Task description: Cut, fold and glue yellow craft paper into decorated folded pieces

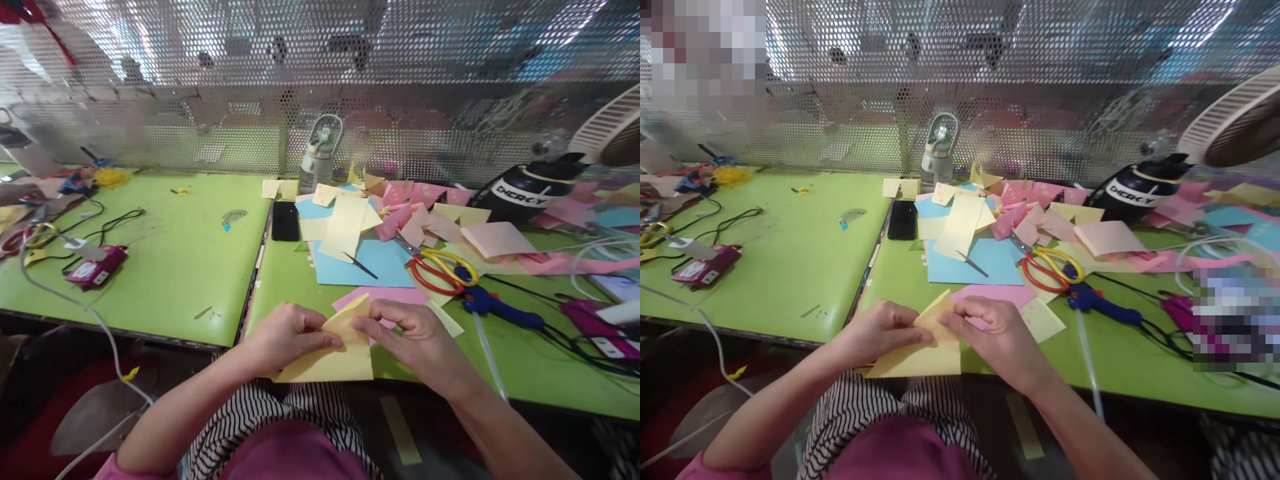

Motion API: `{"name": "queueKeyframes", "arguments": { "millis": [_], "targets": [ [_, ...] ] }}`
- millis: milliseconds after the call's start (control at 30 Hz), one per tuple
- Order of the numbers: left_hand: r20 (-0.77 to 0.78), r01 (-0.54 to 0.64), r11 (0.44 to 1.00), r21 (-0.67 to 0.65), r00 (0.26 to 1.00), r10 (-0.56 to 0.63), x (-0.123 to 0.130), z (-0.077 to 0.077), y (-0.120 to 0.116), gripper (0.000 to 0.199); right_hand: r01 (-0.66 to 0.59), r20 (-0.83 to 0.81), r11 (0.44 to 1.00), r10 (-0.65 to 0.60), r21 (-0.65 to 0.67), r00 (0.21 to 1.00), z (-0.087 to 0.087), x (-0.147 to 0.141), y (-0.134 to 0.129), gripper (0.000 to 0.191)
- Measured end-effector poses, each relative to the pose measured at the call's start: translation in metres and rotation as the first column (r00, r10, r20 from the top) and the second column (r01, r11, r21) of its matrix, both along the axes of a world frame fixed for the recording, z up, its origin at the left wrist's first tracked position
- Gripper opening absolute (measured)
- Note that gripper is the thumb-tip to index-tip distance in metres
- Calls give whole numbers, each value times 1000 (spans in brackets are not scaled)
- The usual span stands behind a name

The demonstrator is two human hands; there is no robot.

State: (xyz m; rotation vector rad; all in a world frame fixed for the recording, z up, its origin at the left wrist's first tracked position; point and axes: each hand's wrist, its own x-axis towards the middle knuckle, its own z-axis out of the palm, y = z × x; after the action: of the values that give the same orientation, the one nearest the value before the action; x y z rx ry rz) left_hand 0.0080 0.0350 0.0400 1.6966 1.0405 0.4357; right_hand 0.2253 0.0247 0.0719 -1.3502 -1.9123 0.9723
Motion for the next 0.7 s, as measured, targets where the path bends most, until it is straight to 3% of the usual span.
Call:
{"name": "queueKeyframes", "arguments": {
  "millis": [167, 300, 433, 500, 600, 700],
  "targets": [
    [-61, 18, 991, 133, 998, -10, 2, -1, -6, 47, 78, -94, 997, -79, -16, 992, 2, -2, -3, 35],
    [-43, 34, 993, 114, 999, -29, 5, -4, -8, 45, 171, -161, 984, -175, -41, 971, 4, -1, -4, 38],
    [-23, 3, 1000, 24, 1000, -3, 5, -7, -6, 46, 48, -87, 992, -58, -112, 994, 0, 1, -3, 40],
    [-29, -13, 1000, -2, 999, 13, 3, -7, -6, 47, 28, 13, 997, -27, -76, 1000, -3, 1, -4, 45],
    [-18, 10, 1000, 24, 1000, -10, 1, -1, -5, 45, 50, 92, 999, -51, 8, 994, -6, -1, -8, 52],
    [116, -32, 996, 79, 993, 23, 1, 9, -3, 43, 15, 90, 1000, -14, -8, 996, -7, -3, -9, 51]
  ]
}}
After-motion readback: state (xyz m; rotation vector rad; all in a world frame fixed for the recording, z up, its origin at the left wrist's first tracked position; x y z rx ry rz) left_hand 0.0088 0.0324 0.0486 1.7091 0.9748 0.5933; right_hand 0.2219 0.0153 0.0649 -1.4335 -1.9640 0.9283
